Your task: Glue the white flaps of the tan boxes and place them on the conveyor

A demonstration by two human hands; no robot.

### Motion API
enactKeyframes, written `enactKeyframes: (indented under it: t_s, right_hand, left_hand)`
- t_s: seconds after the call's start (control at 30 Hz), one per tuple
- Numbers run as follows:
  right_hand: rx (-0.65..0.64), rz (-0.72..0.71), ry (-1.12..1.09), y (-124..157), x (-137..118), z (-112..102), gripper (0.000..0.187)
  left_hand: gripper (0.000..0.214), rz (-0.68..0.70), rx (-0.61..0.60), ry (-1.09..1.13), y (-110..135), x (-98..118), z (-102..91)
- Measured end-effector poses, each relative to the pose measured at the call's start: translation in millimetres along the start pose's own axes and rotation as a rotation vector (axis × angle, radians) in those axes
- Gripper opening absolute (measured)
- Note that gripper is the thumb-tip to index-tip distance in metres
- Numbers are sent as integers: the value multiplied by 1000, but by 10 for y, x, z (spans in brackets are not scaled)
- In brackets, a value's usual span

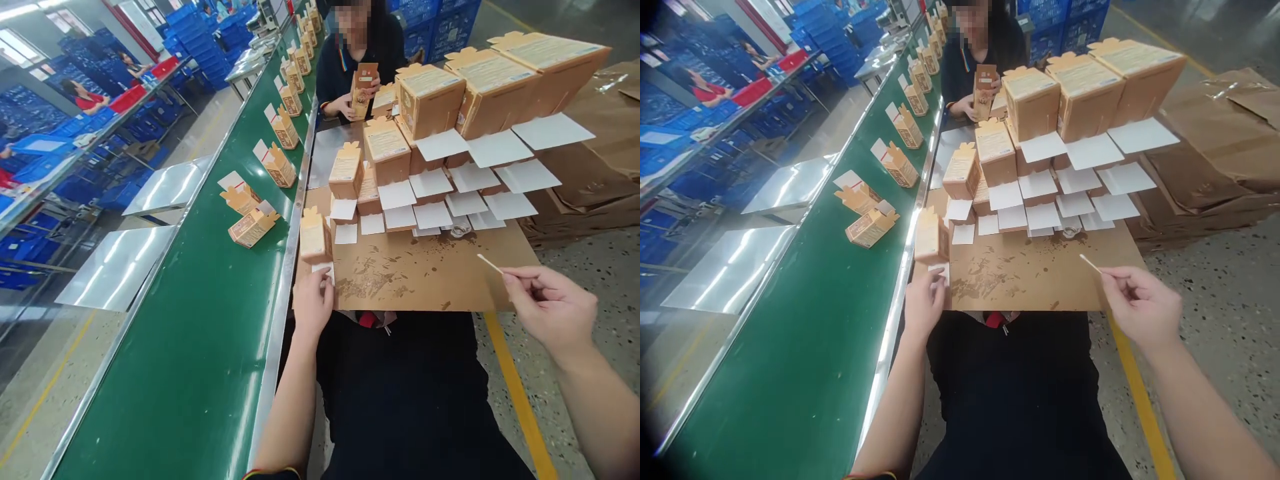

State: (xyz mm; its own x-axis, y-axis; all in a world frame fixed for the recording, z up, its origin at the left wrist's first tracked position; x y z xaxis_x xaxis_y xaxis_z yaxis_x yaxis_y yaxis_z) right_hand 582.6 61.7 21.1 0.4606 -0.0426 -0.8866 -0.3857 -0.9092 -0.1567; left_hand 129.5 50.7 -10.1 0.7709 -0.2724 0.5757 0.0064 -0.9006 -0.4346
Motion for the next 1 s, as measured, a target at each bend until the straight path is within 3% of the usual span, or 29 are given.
enactKeyframes:
  t_s: [0.07,0.13,0.2,0.3,0.37,0.4,0.47,0.53,0.6,0.67,0.77,0.87,0.93,1.0]
  right_hand:
    - [33,35,63,-115,55,-89,21]
    - [28,68,153,-257,29,-109,17]
    - [-7,92,270,-407,-65,-68,12]
    - [-129,119,446,-585,-218,94,10]
    - [-207,113,537,-658,-290,224,11]
    - [-236,98,573,-684,-317,291,11]
    - [-280,43,624,-729,-363,433,11]
    - [-317,-18,664,-774,-392,582,13]
    - [-349,-58,709,-832,-399,710,14]
    - [-366,-59,745,-905,-380,777,17]
    - [-345,-59,728,-971,-359,729,18]
    - [-295,-104,599,-837,-382,605,14]
    - [-314,-151,451,-545,-413,612,13]
    - [-409,-223,286,-86,-463,770,16]
  left_hand:
    - [16,-35,142,32,5,-36,-285]
    - [12,-116,315,61,-143,-167,-528]
    - [14,-234,362,56,-379,-332,-593]
    - [28,-404,108,81,-673,-505,-324]
    - [32,-471,-52,168,-683,-527,-101]
    - [33,-489,-75,235,-640,-520,-28]
    - [41,-508,0,408,-506,-507,21]
    - [59,-495,158,597,-365,-504,-18]
    - [77,-446,314,740,-263,-488,-82]
    - [87,-387,390,827,-214,-431,-77]
    - [91,-331,392,934,-201,-284,116]
    - [90,-332,376,1002,-189,-165,364]
    - [90,-356,296,1031,-177,-103,506]
    - [89,-370,185,1062,-165,-45,581]
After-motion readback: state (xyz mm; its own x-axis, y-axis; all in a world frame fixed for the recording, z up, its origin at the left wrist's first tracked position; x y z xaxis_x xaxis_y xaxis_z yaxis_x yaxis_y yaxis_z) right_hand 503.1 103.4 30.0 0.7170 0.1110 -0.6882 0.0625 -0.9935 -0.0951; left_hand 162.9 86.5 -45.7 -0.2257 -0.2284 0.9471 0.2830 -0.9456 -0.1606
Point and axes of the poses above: each hand's wrist, its own y-axis away from the middle knuckle, its own z-axis out of the palm, x = y × z, the point moved 8 cm from there along -y, towards the middle knuckle, and after that the axes turned 14 degrees about z, right-handed, at the moved point
